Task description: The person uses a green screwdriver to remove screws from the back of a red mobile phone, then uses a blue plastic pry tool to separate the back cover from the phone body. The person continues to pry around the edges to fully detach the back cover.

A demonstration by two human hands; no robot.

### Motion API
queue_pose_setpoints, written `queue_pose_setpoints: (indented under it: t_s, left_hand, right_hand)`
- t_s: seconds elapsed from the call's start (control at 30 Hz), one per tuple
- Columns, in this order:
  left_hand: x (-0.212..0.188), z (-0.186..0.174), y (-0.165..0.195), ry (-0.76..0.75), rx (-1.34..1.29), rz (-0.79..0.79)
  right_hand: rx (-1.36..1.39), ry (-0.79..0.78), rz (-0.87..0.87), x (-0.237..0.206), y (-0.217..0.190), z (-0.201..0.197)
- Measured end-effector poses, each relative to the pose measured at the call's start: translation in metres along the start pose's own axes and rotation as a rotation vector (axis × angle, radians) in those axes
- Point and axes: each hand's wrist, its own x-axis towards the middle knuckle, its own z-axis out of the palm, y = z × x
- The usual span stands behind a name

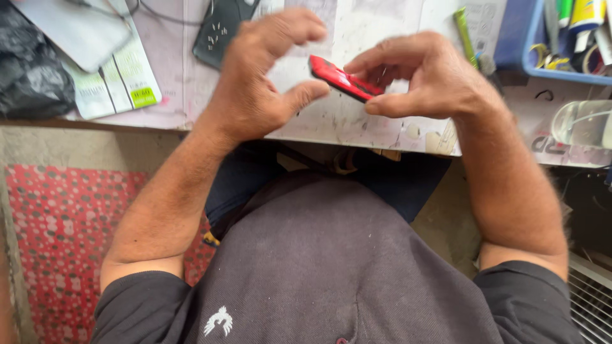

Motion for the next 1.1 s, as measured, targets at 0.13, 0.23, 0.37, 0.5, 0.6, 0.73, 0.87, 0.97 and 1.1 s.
queue_pose_setpoints:
  t_s: [0.13, 0.23, 0.37, 0.5, 0.6, 0.73, 0.87, 0.97, 1.1]
  left_hand:
    - [0.015, 0.021, -0.005, -0.03, -0.073, -0.097]
    - [0.026, 0.03, -0.015, -0.006, -0.008, 0.02]
    - [0.037, 0.037, -0.024, 0.042, 0.122, 0.111]
    - [0.04, 0.042, -0.023, 0.044, 0.156, 0.112]
    - [0.043, 0.043, -0.02, 0.049, 0.156, 0.096]
    - [0.043, 0.044, -0.018, 0.058, -0.106, -0.064]
    - [0.04, 0.035, -0.018, 0.115, -0.875, -0.243]
    - [0.038, 0.027, -0.019, 0.093, -1.352, -0.306]
    - [0.037, 0.026, -0.021, 0.061, -1.538, -0.257]
  right_hand:
    - [0.534, -0.017, -0.04, -0.007, 0.02, -0.001]
    - [0.617, -0.033, -0.086, -0.007, 0.027, 0.002]
    - [0.591, 0.025, -0.108, -0.003, 0.028, 0.003]
    - [0.518, 0.049, -0.124, -0.003, 0.033, 0.001]
    - [0.443, 0.069, -0.137, -0.003, 0.04, 0.002]
    - [0.386, 0.092, -0.107, -0.006, 0.045, 0.003]
    - [0.365, 0.099, -0.074, -0.006, 0.044, 0.005]
    - [0.377, 0.094, -0.093, -0.002, 0.042, 0.007]
    - [0.39, 0.082, -0.145, 0.005, 0.046, 0.008]
